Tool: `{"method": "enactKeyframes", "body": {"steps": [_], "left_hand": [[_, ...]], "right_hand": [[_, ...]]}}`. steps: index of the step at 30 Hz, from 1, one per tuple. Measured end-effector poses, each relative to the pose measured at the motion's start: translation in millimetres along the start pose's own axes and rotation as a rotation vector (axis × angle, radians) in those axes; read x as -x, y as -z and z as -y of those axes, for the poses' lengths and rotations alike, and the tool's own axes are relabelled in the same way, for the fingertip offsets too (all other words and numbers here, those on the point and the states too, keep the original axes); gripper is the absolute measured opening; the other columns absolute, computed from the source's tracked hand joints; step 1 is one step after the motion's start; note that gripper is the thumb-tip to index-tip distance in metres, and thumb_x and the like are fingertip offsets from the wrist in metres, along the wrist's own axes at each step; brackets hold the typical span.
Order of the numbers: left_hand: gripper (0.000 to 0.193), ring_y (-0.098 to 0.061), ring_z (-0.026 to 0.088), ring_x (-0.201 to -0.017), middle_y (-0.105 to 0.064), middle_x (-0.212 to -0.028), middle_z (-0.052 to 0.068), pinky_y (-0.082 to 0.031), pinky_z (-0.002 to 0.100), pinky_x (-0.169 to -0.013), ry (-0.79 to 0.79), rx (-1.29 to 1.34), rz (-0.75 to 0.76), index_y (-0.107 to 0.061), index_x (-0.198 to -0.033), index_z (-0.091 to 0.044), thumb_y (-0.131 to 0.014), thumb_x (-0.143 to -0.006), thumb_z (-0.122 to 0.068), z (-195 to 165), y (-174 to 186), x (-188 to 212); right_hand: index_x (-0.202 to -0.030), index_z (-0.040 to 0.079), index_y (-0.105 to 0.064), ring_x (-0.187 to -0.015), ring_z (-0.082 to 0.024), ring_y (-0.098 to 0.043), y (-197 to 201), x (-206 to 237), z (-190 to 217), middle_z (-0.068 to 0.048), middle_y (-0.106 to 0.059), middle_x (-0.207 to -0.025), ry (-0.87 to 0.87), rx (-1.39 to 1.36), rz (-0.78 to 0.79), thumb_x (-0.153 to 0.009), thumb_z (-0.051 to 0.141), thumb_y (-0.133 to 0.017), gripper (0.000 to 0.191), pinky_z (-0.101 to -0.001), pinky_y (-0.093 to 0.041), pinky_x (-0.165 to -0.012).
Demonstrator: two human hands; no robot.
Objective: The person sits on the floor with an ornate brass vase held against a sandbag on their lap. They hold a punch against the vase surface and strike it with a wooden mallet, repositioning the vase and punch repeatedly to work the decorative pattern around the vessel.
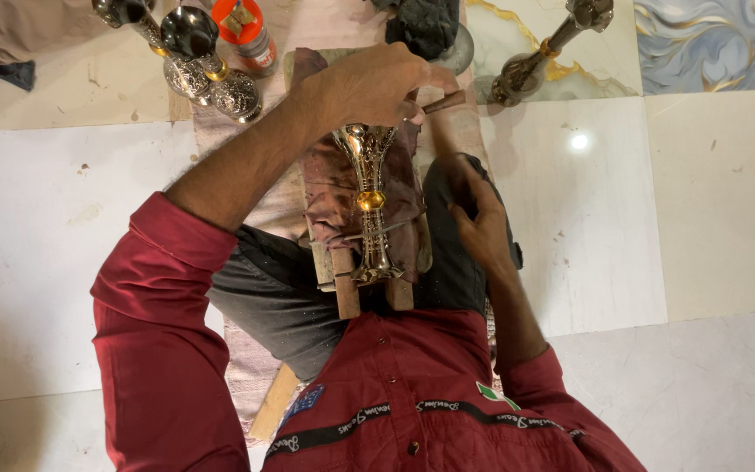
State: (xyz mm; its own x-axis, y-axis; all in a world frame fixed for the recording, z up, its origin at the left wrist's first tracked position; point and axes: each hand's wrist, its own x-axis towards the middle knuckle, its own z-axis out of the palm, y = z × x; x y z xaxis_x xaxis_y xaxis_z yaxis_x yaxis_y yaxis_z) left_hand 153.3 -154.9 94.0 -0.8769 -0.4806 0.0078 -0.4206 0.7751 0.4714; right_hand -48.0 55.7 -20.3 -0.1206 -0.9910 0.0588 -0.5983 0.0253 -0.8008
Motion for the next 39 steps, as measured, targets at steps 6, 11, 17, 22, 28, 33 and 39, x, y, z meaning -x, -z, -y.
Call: {"method": "enactKeyframes", "body": {"steps": [6,11,17,22,28,33,39], "left_hand": [[0.059,-0.075,0.032,-0.089,-0.077,-0.09,0.017,-0.059,0.047,-0.079,0.005,-0.025,0.013,-0.062,-0.138,-0.019,-0.084,-0.083,-0.015,-6,1,-3],[0.059,-0.074,0.035,-0.089,-0.076,-0.094,0.018,-0.059,0.047,-0.08,-0.043,-0.043,-0.014,-0.066,-0.133,-0.017,-0.088,-0.078,-0.015,-4,-1,-6],[0.061,-0.074,0.034,-0.089,-0.076,-0.095,0.017,-0.058,0.048,-0.081,-0.044,-0.021,0.008,-0.066,-0.133,-0.016,-0.089,-0.077,-0.016,2,-8,-15],[0.059,-0.075,0.032,-0.089,-0.077,-0.095,0.015,-0.059,0.048,-0.08,-0.078,-0.021,0.029,-0.068,-0.131,-0.017,-0.089,-0.077,-0.016,4,-5,-14],[0.059,-0.076,0.029,-0.084,-0.076,-0.085,0.014,-0.059,0.046,-0.079,0.01,-0.024,0.113,-0.066,-0.136,-0.019,-0.087,-0.081,-0.018,-1,-1,-12],[0.06,-0.075,0.028,-0.082,-0.077,-0.085,0.014,-0.058,0.045,-0.077,-0.05,-0.021,0.091,-0.066,-0.134,-0.017,-0.087,-0.079,-0.017,-2,2,-12],[0.058,-0.076,0.025,-0.084,-0.078,-0.093,0.012,-0.058,0.043,-0.078,-0.016,0.02,0.136,-0.065,-0.136,-0.019,-0.085,-0.082,-0.017,-1,2,-10]], "right_hand": [[-0.157,0.01,-0.04,-0.127,-0.024,-0.059,-1,-1,-8,-0.012,-0.059,-0.136,-0.07,-0.463,-0.168,-0.09,-0.01,-0.062,0.073,-0.0359,-0.048,-0.109],[-0.164,0.014,-0.028,-0.122,-0.023,-0.061,-5,0,-10,-0.012,-0.061,-0.129,-0.047,-0.575,-0.249,-0.098,-0.009,-0.061,0.078,-0.037,-0.051,-0.108],[-0.165,0.01,-0.029,-0.129,-0.024,-0.057,-4,0,-6,-0.013,-0.058,-0.136,0.054,-0.527,-0.283,-0.102,-0.008,-0.062,0.073,-0.0375,-0.048,-0.111],[-0.162,0.003,-0.03,-0.139,-0.024,-0.052,-10,0,-10,-0.015,-0.052,-0.15,0.019,-0.626,-0.332,-0.101,-0.005,-0.061,0.068,-0.0369,-0.044,-0.118],[-0.16,0.001,-0.039,-0.14,-0.026,-0.054,-10,4,-13,-0.018,-0.055,-0.151,0.128,-0.308,-0.353,-0.103,-0.007,-0.06,0.061,-0.0381,-0.043,-0.12],[-0.16,0.009,-0.036,-0.121,-0.024,-0.06,-6,10,1,-0.014,-0.057,-0.131,-0.031,-0.235,-0.348,-0.098,-0.006,-0.06,0.068,-0.0364,-0.05,-0.107],[-0.162,0.009,-0.034,-0.121,-0.025,-0.058,-8,13,-1,-0.013,-0.056,-0.132,-0.008,-0.17,-0.299,-0.101,-0.007,-0.059,0.068,-0.0355,-0.048,-0.106]]}}
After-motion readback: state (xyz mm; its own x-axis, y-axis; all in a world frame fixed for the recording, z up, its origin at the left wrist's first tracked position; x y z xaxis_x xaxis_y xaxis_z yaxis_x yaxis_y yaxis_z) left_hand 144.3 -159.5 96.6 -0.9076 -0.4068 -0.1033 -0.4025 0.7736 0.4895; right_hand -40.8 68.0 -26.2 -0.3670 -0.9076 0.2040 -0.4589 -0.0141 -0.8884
